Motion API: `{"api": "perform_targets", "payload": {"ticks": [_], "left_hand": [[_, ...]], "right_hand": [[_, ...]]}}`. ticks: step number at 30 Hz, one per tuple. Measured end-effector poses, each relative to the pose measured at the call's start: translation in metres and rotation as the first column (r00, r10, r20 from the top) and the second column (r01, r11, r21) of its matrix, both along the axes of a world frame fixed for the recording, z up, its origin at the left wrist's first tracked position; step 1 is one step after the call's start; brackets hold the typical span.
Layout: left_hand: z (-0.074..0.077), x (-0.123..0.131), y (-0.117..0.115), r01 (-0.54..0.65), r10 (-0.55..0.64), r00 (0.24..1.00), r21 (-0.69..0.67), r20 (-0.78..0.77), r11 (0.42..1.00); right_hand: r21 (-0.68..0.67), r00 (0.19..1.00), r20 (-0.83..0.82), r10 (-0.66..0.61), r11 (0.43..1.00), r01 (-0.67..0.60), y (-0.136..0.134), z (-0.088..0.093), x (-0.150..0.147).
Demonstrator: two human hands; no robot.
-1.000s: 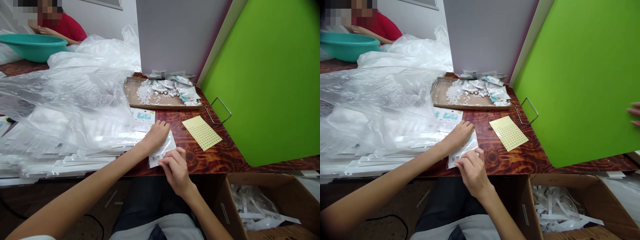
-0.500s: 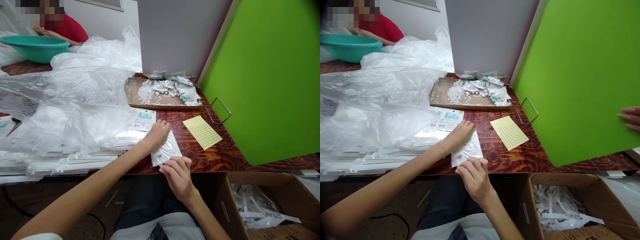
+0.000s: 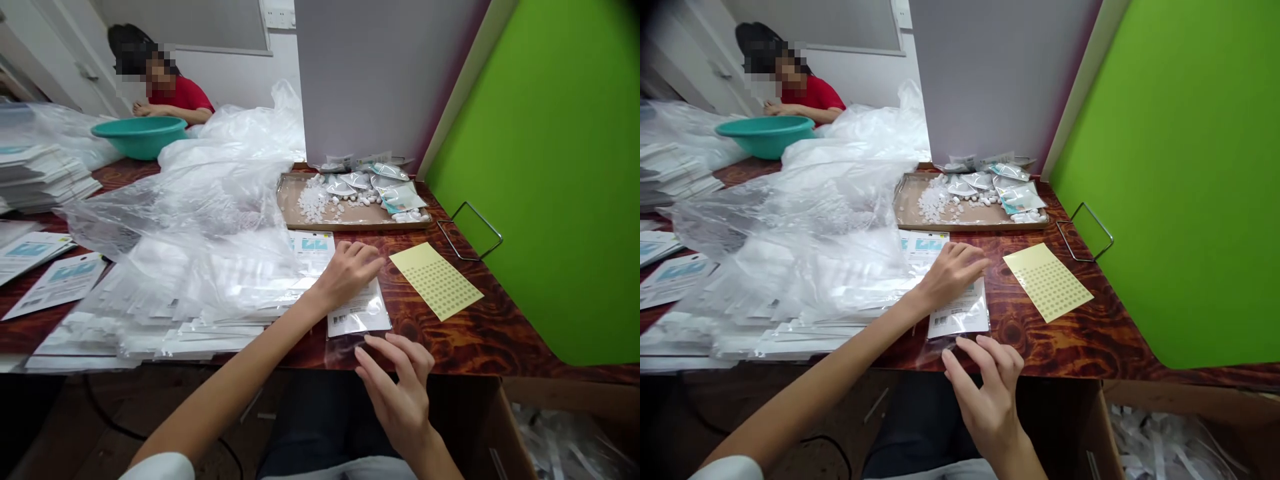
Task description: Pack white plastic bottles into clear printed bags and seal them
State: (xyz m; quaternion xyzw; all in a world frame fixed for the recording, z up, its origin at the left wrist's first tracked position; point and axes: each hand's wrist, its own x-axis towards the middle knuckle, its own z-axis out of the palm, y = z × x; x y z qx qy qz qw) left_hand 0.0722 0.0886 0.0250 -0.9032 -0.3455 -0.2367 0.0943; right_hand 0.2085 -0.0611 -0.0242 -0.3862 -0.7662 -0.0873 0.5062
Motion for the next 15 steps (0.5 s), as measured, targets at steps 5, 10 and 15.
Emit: {"api": "perform_targets", "payload": {"ticks": [5, 10, 15], "left_hand": [[0.019, -0.076, -0.044, -0.024, 0.026, 0.860, -0.010, 0.509, 1.000], [-0.008, -0.108, -0.107, -0.038, 0.103, 0.966, -0.264, 0.236, 0.964], [-0.019, -0.066, -0.118, 0.032, -0.005, 0.926, -0.065, 0.378, 0.997]], "right_hand": [[-0.046, 0.998, -0.061, 0.010, 0.999, -0.013, -0.004, -0.008, 0.005], [-0.180, 0.991, -0.121, 0.061, 0.980, -0.082, -0.006, -0.001, 0.005], [-0.196, 0.975, -0.164, 0.150, 0.964, -0.181, -0.012, 0.010, 0.006]]}}
